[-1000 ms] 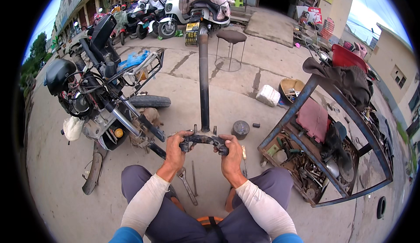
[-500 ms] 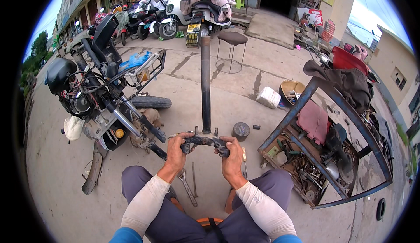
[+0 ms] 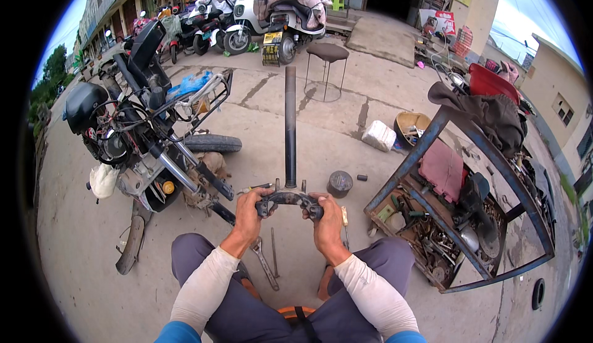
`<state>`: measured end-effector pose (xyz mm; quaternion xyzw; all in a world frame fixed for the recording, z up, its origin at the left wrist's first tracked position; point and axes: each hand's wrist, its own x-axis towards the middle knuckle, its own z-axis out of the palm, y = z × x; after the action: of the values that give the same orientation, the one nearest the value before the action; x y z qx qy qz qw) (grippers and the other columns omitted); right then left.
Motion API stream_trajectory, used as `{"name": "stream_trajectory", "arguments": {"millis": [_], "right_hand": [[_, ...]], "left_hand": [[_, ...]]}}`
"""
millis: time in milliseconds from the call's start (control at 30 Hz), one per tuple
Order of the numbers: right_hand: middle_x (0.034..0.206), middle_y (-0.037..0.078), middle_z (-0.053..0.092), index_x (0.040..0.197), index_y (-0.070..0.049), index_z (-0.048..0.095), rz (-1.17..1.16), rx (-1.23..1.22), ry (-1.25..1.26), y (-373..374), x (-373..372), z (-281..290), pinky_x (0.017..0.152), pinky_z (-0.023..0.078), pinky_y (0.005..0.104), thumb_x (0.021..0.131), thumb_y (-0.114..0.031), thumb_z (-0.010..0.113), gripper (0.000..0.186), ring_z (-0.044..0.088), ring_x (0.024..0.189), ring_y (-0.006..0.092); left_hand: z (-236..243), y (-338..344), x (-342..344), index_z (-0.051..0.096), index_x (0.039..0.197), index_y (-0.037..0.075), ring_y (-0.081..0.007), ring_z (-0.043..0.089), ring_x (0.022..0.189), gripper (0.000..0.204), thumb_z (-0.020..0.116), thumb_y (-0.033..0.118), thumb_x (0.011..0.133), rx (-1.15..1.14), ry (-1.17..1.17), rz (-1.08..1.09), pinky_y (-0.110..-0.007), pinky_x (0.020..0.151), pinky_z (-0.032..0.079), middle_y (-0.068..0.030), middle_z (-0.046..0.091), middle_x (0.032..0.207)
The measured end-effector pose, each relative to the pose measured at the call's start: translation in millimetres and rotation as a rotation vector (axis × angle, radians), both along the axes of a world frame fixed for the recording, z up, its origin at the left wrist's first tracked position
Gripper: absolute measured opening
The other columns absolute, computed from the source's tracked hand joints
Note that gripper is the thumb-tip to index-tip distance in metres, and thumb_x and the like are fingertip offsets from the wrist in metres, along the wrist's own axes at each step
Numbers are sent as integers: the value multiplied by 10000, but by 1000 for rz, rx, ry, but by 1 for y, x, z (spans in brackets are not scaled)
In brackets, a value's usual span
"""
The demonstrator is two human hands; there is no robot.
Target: The person works on a motorcycle fork by using locking pliers to grip and turn a component, then picks up and shows a steering stem assembly.
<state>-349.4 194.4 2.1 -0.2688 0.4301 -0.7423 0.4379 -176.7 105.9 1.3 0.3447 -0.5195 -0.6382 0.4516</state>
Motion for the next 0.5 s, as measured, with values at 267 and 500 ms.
{"name": "stream_trajectory", "arguments": {"millis": [267, 500], "right_hand": [[866, 201, 642, 1072, 76, 564, 37, 179, -123, 0, -1, -11, 629, 505, 347, 987, -254, 400, 378, 606, 691, 248], [855, 197, 643, 1082, 79, 561, 40, 215, -120, 0, -1, -8, 627, 502, 341, 995, -267, 384, 399, 593, 671, 240]], "left_hand": [[-3, 1, -2, 669, 979, -76, -130, 537, 512, 433, 385, 246, 925, 140, -98, 30, -252, 460, 374, -115, 656, 682], [-2, 2, 0, 681, 981, -72, -133, 541, 508, 434, 396, 251, 928, 163, -100, 30, -255, 461, 377, -113, 660, 679]]}}
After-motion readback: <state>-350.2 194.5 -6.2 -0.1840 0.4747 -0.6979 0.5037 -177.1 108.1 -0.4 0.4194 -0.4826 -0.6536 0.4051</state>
